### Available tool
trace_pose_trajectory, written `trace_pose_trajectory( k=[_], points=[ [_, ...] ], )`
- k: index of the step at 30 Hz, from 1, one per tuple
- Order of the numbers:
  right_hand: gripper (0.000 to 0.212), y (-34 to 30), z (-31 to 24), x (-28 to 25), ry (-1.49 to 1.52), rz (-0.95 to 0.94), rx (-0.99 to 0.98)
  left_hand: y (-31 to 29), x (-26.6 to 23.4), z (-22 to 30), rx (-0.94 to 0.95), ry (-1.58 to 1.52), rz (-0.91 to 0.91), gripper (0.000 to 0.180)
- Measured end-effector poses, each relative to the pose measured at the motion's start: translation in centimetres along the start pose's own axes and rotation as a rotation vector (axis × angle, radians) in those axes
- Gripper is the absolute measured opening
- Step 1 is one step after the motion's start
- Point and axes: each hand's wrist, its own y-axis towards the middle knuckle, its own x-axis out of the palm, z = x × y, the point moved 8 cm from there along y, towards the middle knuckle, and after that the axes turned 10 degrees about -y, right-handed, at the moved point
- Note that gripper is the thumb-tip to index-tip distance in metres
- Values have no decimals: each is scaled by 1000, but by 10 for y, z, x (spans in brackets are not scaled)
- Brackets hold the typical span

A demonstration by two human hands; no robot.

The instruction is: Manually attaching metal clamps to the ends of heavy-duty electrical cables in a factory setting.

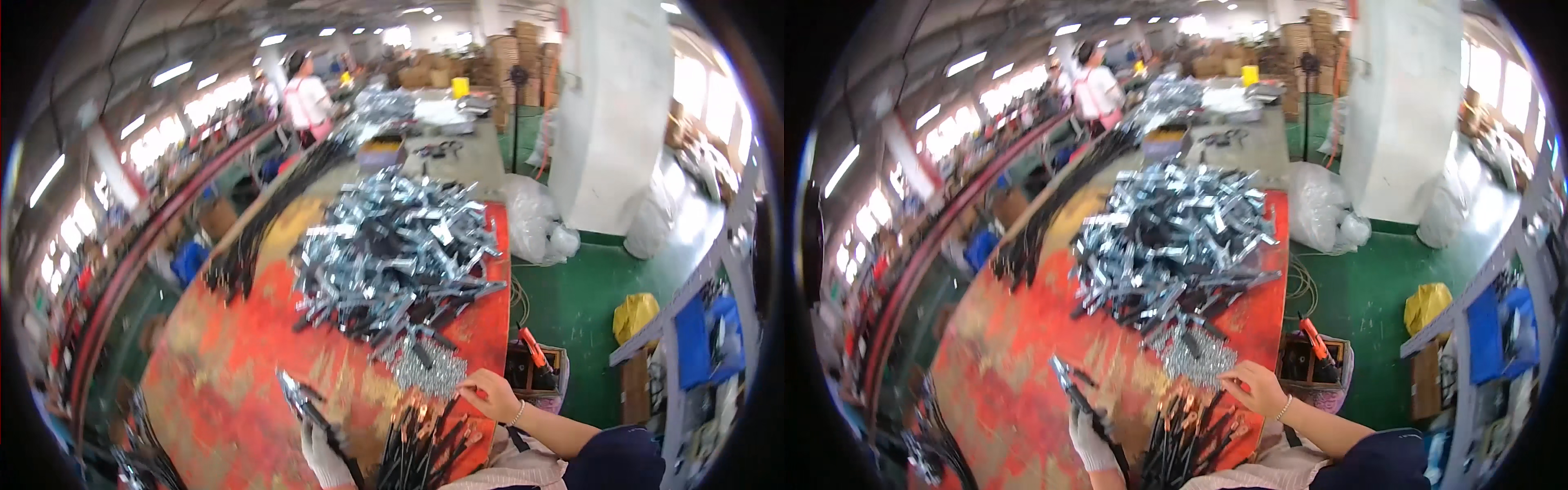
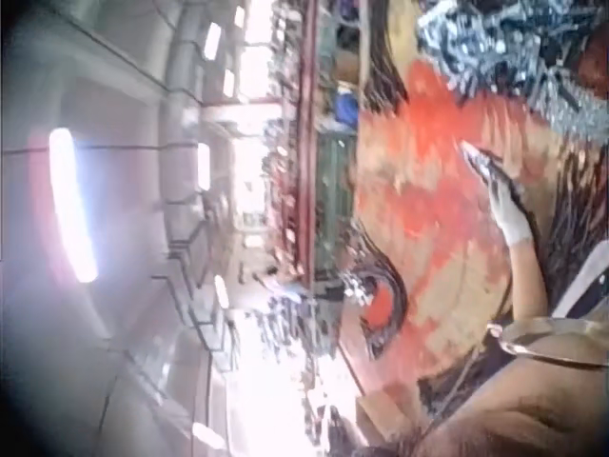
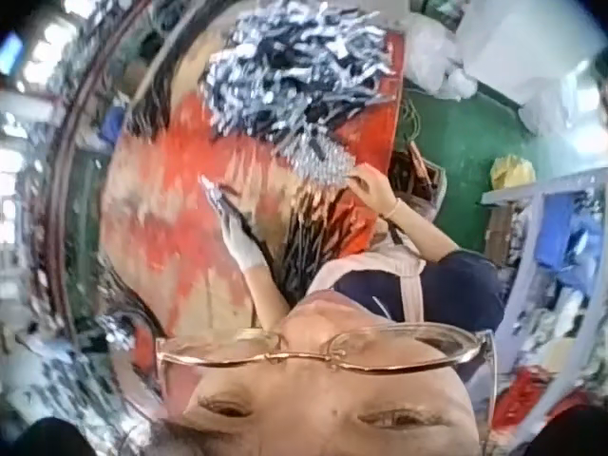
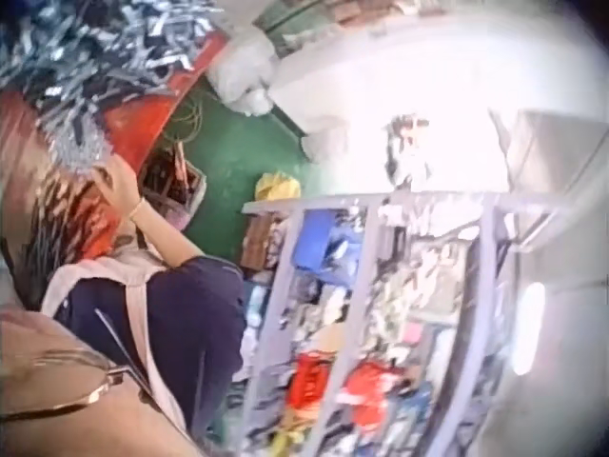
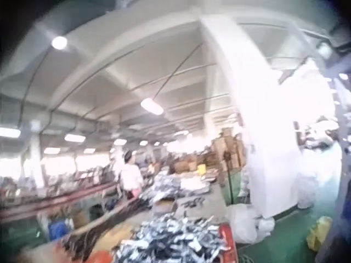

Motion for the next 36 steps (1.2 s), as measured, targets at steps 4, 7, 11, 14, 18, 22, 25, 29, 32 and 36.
trace_pose_trajectory(
  k=[4,7,11,14,18,22,25,29,32,36],
  points=[
    [27,-28,20,-34,-193,176,-40,-5,32,5,-9,197,40,53],
    [40,-52,35,-9,-179,164,-54,5,21,17,-7,257,94,36],
    [43,-56,23,2,-122,134,-134,15,-14,38,299,1049,26,36],
    [44,-56,33,3,-99,120,-90,6,3,48,65,1122,156,43],
    [44,-56,38,4,-97,104,-78,40,-35,22,329,1312,0,46],
    [40,-58,48,5,-106,118,-60,57,-62,3,245,1321,57,50],
    [40,-55,42,1,-81,117,-56,2,-33,31,257,1399,160,55],
    [37,-55,41,0,-78,122,-68,-51,-21,40,305,1373,150,57],
    [36,-56,44,4,-81,105,-74,-111,9,49,342,1394,202,54],
    [34,-57,45,6,-61,105,-90,-144,2,44,370,1399,190,51]
  ],
)
